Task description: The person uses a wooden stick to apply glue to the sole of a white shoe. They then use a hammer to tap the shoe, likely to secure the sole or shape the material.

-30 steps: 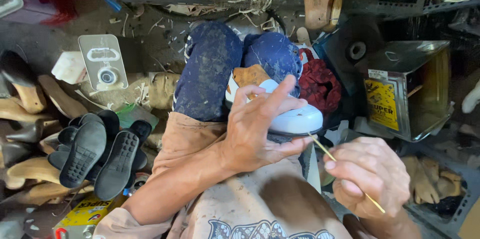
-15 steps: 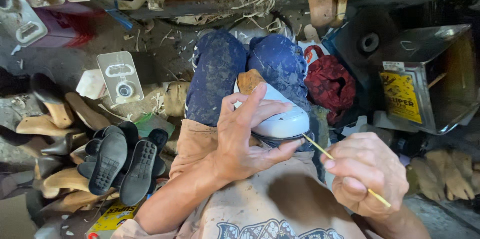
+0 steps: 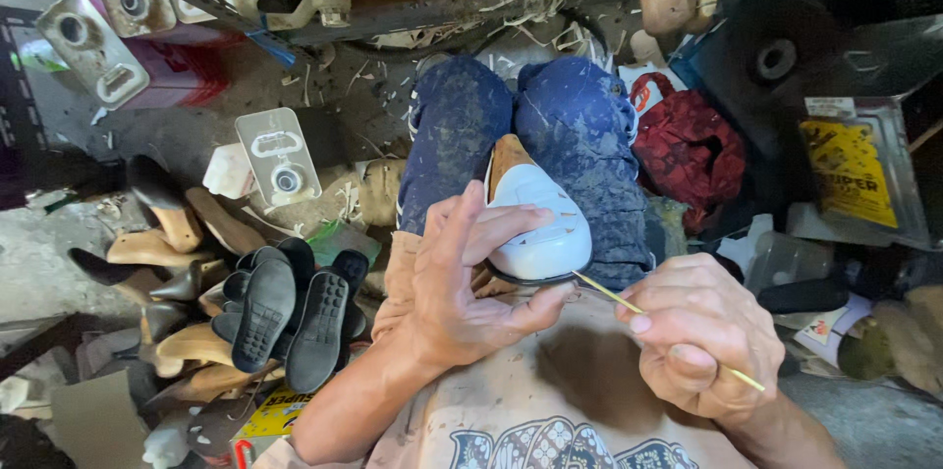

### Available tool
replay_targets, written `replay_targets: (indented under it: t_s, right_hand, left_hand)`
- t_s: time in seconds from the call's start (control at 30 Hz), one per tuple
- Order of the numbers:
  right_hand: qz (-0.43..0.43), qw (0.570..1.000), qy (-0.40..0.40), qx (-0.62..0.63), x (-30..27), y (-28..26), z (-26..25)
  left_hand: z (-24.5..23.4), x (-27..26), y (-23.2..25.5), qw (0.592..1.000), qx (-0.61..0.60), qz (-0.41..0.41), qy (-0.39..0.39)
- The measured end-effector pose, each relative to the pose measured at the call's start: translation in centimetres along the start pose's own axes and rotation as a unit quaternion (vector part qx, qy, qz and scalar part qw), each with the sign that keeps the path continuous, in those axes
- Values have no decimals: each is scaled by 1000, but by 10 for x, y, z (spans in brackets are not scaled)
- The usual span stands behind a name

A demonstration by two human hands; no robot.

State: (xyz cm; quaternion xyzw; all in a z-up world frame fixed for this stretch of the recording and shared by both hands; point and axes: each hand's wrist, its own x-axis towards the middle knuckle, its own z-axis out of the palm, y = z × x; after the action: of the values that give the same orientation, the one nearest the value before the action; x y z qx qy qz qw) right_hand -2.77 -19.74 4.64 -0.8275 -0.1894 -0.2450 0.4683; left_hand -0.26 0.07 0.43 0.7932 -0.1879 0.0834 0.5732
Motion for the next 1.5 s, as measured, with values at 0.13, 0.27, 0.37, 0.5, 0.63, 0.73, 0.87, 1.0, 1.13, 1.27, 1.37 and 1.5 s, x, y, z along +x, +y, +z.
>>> replay_targets:
  t_s: [0.13, 0.27, 0.37, 0.5, 0.63, 0.73, 0.87, 1.0, 1.13, 1.27, 1.37, 1.5]
  right_hand:
    - [29, 999, 1, 21, 0, -5, 12]
    - [35, 997, -8, 65, 1, -10, 23]
    - [37, 999, 14, 35, -7, -5, 27]
    - [75, 994, -23, 80, -5, -15, 31]
    - [71, 992, -39, 93, -7, -15, 38]
    - [84, 991, -9, 103, -15, -10, 46]
    - [81, 978, -121, 147, -6, -19, 38]
    - [79, 985, -77, 133, -18, -7, 50]
    - [153, 979, -6, 135, -46, 4, 56]
    - [96, 994, -49, 31, -21, 19, 46]
    - [125, 963, -231, -65, -3, 59, 32]
    - [70, 904, -390, -159, -5, 107, 47]
  left_hand:
    - [-11, -2, 1, 999, 54, -3, 11]
    - [-22, -13, -2, 999, 32, -16, -7]
    - [-25, -19, -5, 998, -59, -10, 32]
    - [-32, -23, -6, 998, -59, -21, 27]
    - [-38, -29, -9, 996, -78, -31, 34]
    - [-42, -33, -12, 996, -60, -49, 47]
    - [-42, -39, -13, 993, -62, -58, 78]
    - [-48, -43, -18, 992, -68, -70, 85]
    - [-55, -54, -24, 982, -108, -122, 101]
    - [-65, -58, -40, 964, -184, -127, 147]
    - [-81, -71, -58, 935, -216, -215, 182]
    - [-90, -83, -81, 915, -250, -236, 211]
